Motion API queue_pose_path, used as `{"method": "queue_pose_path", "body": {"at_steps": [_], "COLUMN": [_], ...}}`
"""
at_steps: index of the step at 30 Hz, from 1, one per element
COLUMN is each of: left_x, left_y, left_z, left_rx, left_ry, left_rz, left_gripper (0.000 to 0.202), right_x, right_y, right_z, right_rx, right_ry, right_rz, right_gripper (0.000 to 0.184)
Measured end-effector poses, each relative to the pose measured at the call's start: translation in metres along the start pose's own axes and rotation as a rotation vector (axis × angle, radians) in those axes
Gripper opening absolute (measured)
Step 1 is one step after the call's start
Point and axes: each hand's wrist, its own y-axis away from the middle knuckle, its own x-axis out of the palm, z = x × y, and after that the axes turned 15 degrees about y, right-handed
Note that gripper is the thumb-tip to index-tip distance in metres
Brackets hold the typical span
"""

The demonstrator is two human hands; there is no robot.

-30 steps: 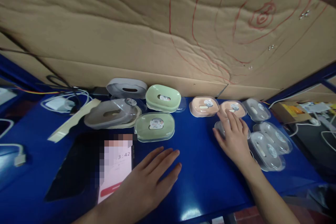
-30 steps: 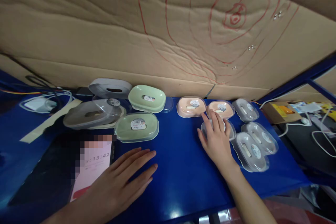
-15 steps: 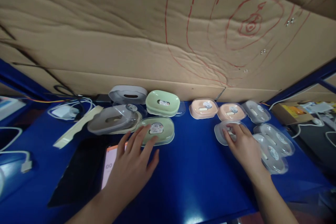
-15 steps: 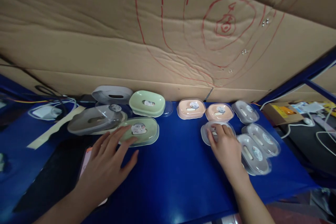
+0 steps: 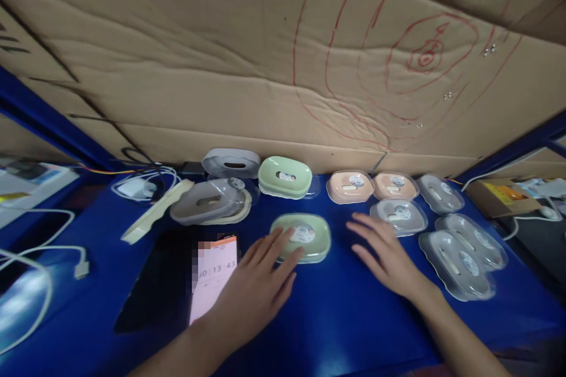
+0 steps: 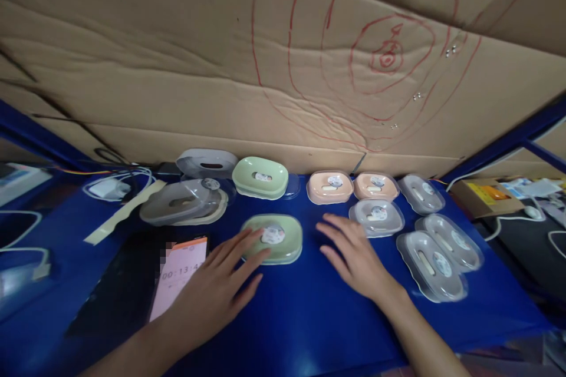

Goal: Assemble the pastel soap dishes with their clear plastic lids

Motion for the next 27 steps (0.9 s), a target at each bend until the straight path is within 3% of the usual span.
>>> {"method": "queue_pose_path", "body": {"at_steps": [4, 8, 13, 16, 19, 23, 25, 27], "left_x": [0.000, -0.002, -0.006, -0.007, -0.006, -0.005, -0.005, -0.004], "left_y": [0.002, 0.003, 0.002, 0.004, 0.006, 0.008, 0.008, 0.008], "left_z": [-0.013, -0.018, -0.016, -0.018, -0.023, -0.029, -0.028, -0.027], "left_rx": [0.077, 0.002, -0.039, -0.009, 0.032, 0.086, 0.095, 0.092], "left_ry": [0.079, 0.263, 0.251, 0.191, 0.185, 0.172, 0.163, 0.156], "left_rz": [0.026, -0.031, -0.172, -0.182, -0.174, -0.175, -0.175, -0.167], "left_gripper": [0.042, 0.043, 0.035, 0.033, 0.030, 0.028, 0.026, 0.023], "right_x": [-0.004, 0.004, 0.005, -0.008, -0.016, -0.007, 0.000, 0.003], "right_y": [-0.023, -0.038, -0.040, -0.042, -0.043, -0.035, -0.030, -0.029], "right_z": [0.036, 0.057, 0.054, 0.018, -0.045, -0.131, -0.155, -0.163], "right_rx": [-0.230, -0.284, -0.191, -0.070, 0.075, 0.244, 0.263, 0.270], "right_ry": [-0.139, -0.138, -0.087, -0.019, 0.089, 0.171, 0.180, 0.213], "right_rz": [0.072, 0.196, 0.167, 0.050, -0.055, -0.105, -0.085, -0.060], "right_gripper": [0.048, 0.085, 0.071, 0.065, 0.067, 0.073, 0.071, 0.068]}}
